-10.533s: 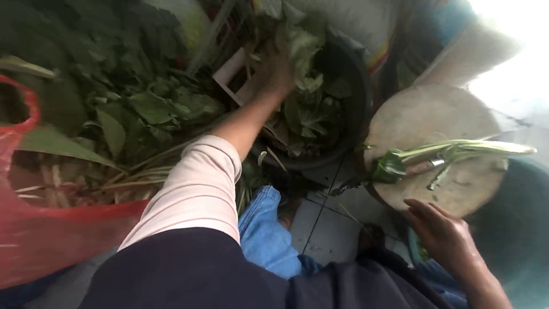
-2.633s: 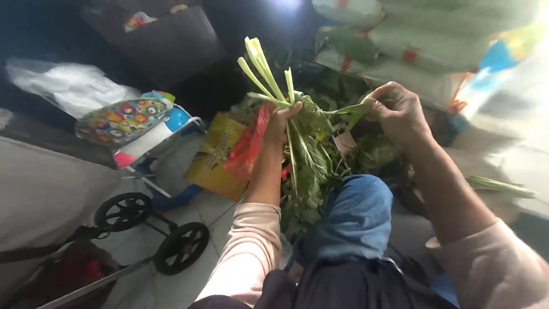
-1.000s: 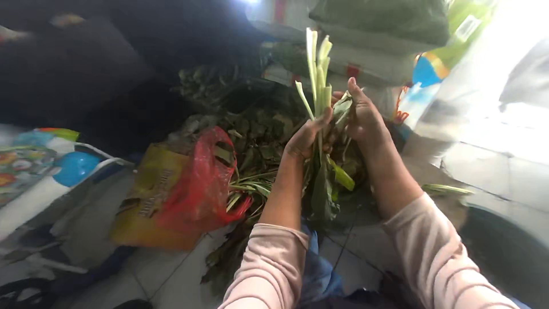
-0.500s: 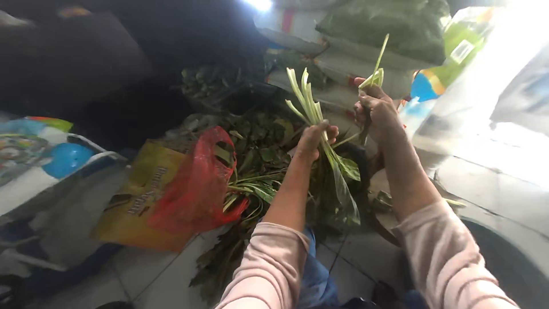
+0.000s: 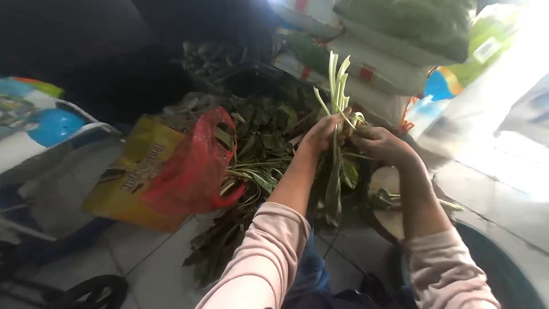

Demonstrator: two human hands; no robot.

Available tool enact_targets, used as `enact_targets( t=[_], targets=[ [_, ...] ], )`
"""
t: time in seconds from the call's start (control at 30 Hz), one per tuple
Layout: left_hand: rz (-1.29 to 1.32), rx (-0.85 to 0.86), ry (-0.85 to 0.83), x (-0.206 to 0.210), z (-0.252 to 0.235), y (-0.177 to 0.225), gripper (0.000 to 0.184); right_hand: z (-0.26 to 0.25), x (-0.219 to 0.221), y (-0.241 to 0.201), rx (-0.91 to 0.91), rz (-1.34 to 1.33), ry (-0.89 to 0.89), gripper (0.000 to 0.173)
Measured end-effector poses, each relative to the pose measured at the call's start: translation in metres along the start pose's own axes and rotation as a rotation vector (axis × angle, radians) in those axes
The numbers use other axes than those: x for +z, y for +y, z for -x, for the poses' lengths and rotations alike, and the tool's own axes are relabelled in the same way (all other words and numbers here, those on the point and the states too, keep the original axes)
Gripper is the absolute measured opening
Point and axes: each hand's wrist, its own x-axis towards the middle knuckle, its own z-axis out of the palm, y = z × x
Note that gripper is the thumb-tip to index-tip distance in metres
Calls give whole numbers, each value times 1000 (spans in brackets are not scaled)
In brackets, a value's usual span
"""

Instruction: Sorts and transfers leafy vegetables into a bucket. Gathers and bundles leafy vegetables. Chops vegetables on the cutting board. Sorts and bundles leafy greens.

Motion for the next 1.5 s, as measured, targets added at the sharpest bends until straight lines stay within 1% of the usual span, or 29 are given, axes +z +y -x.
enact_targets(
  t=[0.03, 0.1, 0.2, 0.3, 0.37, 0.43, 0.47, 0.53, 0.6, 0.67, 0.73, 0.77, 0.83, 0.9, 0.97, 1.0, 1.1, 1.17, 1.2, 1.27, 1.3, 1.37, 1.4, 1.43, 1.5],
  targets=[
    [-2, -28, -8, 0, -1, 0, 40, 3, 0, 6, -14, 94, 3, 25],
    [-25, -46, -33, 0, -1, -2, 38, 9, 0, 4, -7, 239, -10, 26],
    [-3, -62, -74, -1, 0, -9, 36, 23, 8, -6, 21, 323, 37, 23],
    [-23, -46, -19, 2, -6, -6, 26, 30, 20, 0, 74, 202, 124, 33],
    [-59, -34, 65, 6, -5, -2, 24, 34, 30, 3, 138, 83, 208, 37],
    [-83, -43, 167, 9, -4, 1, 19, 38, 39, 8, 156, -4, 311, 38],
    [-82, -60, 209, 10, -3, 3, 14, 39, 42, 11, 154, -45, 338, 39],
    [-50, -82, 237, 8, -5, 4, 18, 42, 43, 18, 108, -132, 433, 37],
    [-27, -93, 228, 4, -7, 4, 19, 45, 38, 24, 71, -188, 548, 34],
    [-15, -94, 216, 3, -7, 4, 19, 47, 30, 24, 28, -175, 607, 30],
    [-17, -91, 212, 4, -6, 5, 14, 48, 23, 19, -15, -30, 560, 34],
    [-15, -90, 204, 6, -6, 5, 13, 47, 22, 15, -11, 53, 512, 36],
    [0, -98, 198, 9, -4, 4, 11, 43, 22, 10, 30, 116, 449, 37],
    [26, -89, 207, 11, -6, 3, 9, 39, 23, 14, 86, 75, 435, 37],
    [74, -63, 172, 9, -9, 0, 27, 36, 22, 19, 113, 12, 456, 36],
    [89, -39, 143, 9, -9, 0, 30, 36, 21, 22, 109, -12, 461, 34],
    [149, 12, 63, 9, -5, 2, 18, 35, 17, 30, 73, -36, 463, 30],
    [172, 15, 41, 10, -3, 3, 17, 34, 15, 34, 63, -59, 489, 28],
    [175, 14, 42, 12, -3, 4, 18, 34, 15, 34, 77, -88, 497, 29],
    [185, 9, 39, 15, -2, 3, 21, 32, 17, 35, 99, -144, 490, 36],
    [187, 9, 26, 16, -2, 2, 23, 32, 17, 34, 117, -153, 453, 43],
    [208, 8, 7, 21, -2, 1, 22, 29, 16, 34, 125, -134, 349, 69],
    [216, -1, 7, 24, -1, 0, 20, 26, 17, 37, 95, -127, 322, 78],
    [220, -9, 7, 27, -1, -1, 19, 24, 19, 40, 62, -127, 304, 81],
    [205, -16, -6, 29, -3, -5, 18, 22, 20, 42, 14, -155, 309, 72]
  ],
)
